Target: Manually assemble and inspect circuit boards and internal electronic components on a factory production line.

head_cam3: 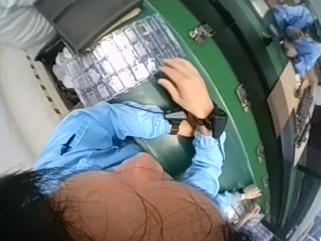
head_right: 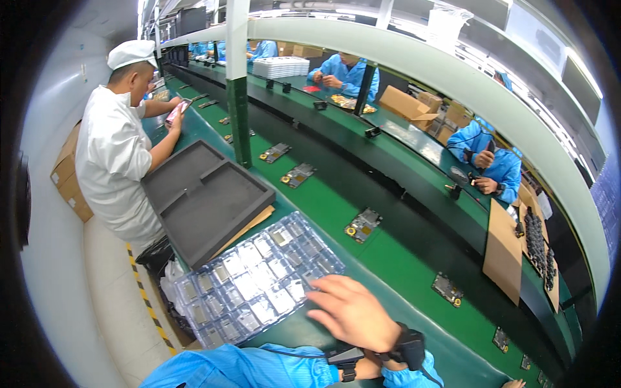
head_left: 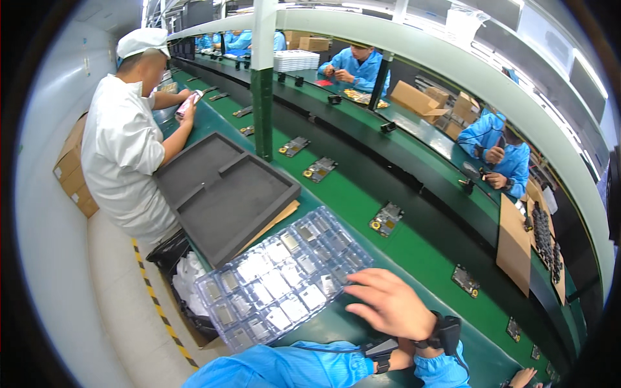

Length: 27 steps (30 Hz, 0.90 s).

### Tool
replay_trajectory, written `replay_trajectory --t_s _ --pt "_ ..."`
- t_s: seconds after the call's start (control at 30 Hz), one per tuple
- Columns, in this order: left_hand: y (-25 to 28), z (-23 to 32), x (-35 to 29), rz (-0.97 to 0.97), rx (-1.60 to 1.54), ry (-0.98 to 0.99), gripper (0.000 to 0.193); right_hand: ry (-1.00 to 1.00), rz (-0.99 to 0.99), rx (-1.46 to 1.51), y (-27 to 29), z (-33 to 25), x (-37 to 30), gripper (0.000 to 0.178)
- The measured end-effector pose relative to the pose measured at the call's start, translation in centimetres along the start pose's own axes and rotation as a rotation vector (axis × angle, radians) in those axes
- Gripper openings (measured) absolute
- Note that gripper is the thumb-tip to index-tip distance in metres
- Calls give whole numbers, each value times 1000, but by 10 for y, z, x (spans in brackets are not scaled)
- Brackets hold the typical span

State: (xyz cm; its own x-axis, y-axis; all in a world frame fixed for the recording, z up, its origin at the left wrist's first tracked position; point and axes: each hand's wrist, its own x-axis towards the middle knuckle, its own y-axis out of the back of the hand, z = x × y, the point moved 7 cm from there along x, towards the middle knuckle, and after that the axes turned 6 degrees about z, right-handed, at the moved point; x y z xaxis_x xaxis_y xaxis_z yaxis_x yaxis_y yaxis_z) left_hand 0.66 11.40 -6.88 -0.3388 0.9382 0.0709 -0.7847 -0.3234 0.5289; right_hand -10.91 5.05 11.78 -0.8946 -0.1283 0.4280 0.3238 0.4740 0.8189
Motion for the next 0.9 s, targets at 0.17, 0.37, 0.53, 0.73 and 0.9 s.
replay_trajectory --t_s 0.17,0.37,0.53,0.73,0.9 --pt "-31 -32 4 239 -277 -284 30 222 -205 -20 -76 -50 40 29" --pt "-23 -28 2 218 -178 -280 33 307 -290 37 -124 -85 60 25" --pt "-2 8 -7 182 -5 -424 30 322 -248 113 -148 -100 72 19" --pt "-5 -2 -3 196 -34 -344 30 329 -248 14 -181 -91 87 21" --pt "-12 4 1 128 -44 -391 33 214 -305 -35 -156 -46 94 29"
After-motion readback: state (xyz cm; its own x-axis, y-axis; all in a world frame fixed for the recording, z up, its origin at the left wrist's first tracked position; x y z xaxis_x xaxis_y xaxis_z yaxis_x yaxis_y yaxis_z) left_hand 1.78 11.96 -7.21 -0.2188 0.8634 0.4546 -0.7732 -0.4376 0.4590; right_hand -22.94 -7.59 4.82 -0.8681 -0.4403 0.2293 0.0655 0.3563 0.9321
